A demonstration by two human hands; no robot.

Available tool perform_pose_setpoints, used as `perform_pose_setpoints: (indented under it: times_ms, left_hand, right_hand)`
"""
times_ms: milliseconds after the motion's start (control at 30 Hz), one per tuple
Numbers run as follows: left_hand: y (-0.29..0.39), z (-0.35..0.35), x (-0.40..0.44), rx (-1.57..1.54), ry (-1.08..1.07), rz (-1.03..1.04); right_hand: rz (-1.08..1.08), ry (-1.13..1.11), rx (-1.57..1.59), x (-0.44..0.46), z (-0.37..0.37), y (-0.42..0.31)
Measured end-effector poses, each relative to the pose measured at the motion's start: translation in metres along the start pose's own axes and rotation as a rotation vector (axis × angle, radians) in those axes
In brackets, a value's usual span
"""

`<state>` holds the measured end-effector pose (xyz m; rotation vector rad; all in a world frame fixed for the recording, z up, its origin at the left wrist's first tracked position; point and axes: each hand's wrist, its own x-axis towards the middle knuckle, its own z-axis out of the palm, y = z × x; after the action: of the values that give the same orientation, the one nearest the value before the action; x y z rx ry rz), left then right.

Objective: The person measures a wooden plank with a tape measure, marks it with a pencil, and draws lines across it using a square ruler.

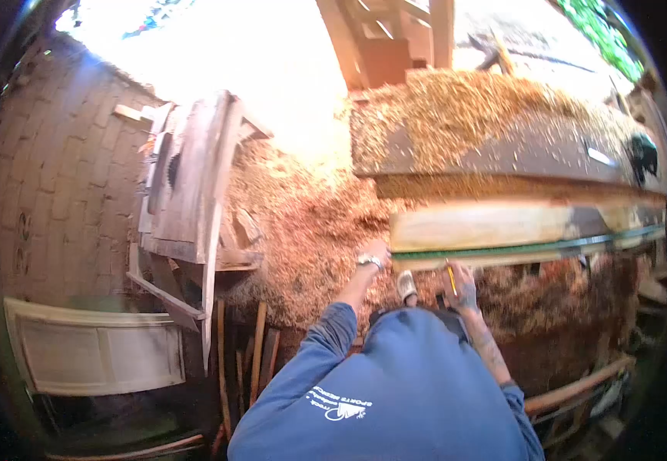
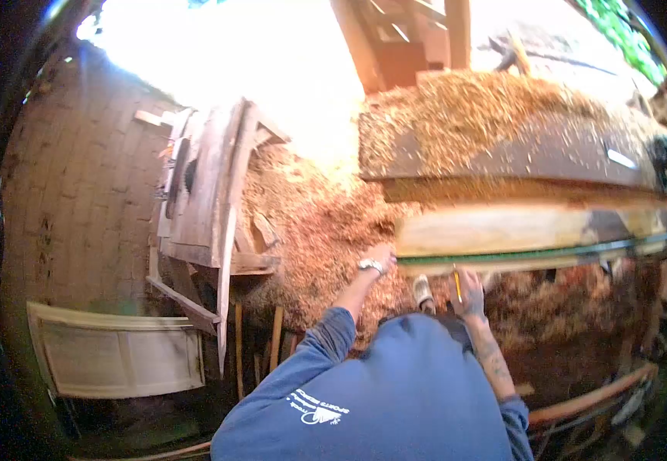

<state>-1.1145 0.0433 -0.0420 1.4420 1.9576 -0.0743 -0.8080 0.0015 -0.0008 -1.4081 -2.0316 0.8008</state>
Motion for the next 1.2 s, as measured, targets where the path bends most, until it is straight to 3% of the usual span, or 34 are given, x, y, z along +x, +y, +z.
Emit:
perform_pose_setpoints:
  times_ms: [100,233,633,767,1200]
  left_hand:
    - [-0.028,0.044,0.037,0.044,-0.044,-0.003]
    - [0.007,0.000,0.003,0.165,-0.015,-0.064]
    - [0.005,0.009,0.010,0.217,-0.054,-0.044]
    - [0.000,0.013,0.011,0.231,-0.092,0.021]
    - [0.005,0.007,0.005,0.259,-0.134,-0.031]
  right_hand:
    - [0.066,-0.030,0.022,-0.002,0.005,0.006]
    - [-0.001,0.010,0.019,-0.004,0.006,0.006]
    - [-0.009,0.000,0.051,-0.002,-0.005,0.003]
    - [-0.034,-0.012,-0.094,-0.001,0.003,0.015]
    - [0.076,-0.046,-0.072,0.012,-0.004,-0.002]
